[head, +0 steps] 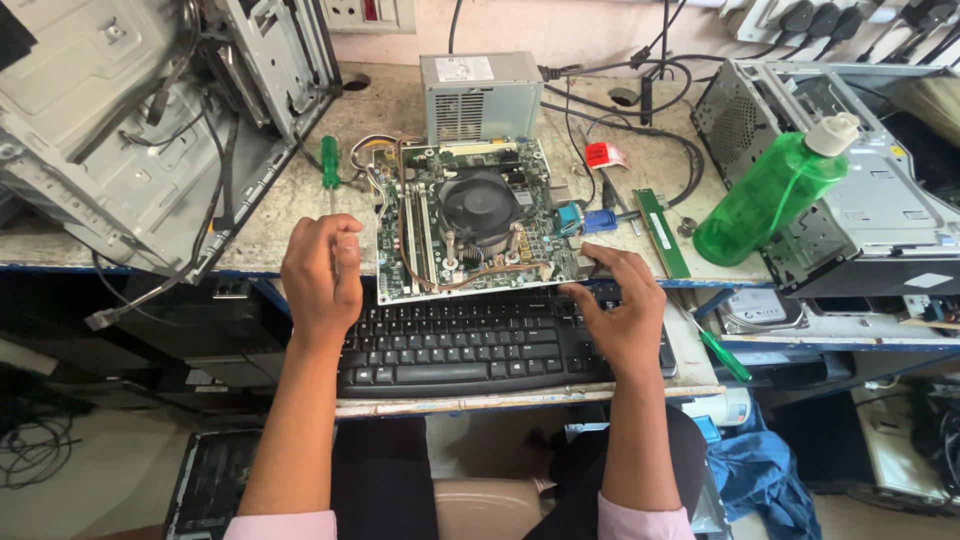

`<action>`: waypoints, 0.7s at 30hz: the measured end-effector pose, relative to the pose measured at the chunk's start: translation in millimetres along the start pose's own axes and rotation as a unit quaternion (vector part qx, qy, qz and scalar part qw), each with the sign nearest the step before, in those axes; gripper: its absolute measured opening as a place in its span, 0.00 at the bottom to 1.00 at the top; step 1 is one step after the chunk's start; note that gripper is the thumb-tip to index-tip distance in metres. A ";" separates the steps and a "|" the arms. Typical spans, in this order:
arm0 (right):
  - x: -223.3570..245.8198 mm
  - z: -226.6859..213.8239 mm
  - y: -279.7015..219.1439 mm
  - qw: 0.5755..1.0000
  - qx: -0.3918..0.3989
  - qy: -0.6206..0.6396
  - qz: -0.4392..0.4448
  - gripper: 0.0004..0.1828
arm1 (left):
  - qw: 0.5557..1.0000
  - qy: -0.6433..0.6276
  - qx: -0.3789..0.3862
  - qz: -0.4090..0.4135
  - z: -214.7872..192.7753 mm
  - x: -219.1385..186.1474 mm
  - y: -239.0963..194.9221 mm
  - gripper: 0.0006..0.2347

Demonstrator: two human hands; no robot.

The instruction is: The person removes two RAM modules from a motherboard, compares them, and reinstalls one. They then remove the CPU cooler, disconnect a power cable, and reseat the CPU in its socket.

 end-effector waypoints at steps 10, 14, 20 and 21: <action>-1.7 1.1 -1.1 1.000 0.007 -0.002 0.009 0.26 | 1.000 -0.010 -0.001 -0.012 0.1 5.1 -4.4 0.15; -2.4 1.3 -0.6 1.000 0.010 -0.005 0.012 0.26 | 1.000 -0.007 0.000 -0.003 0.5 2.9 -2.2 0.14; 0.6 1.0 -1.6 1.000 0.003 -0.008 -0.002 0.26 | 1.000 0.006 0.001 -0.002 0.4 0.6 0.8 0.12; 1.3 0.8 -1.8 1.000 0.005 -0.008 -0.007 0.25 | 1.000 0.009 0.001 -0.001 0.6 -0.4 0.9 0.12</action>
Point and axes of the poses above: each hand's wrist, its own y-axis towards the middle knuckle, its own z-axis out of the palm, x = y × z, the point moved 9 cm from there along y, towards the middle knuckle, and after that the axes turned 14 degrees about z, right-handed, at the moved point
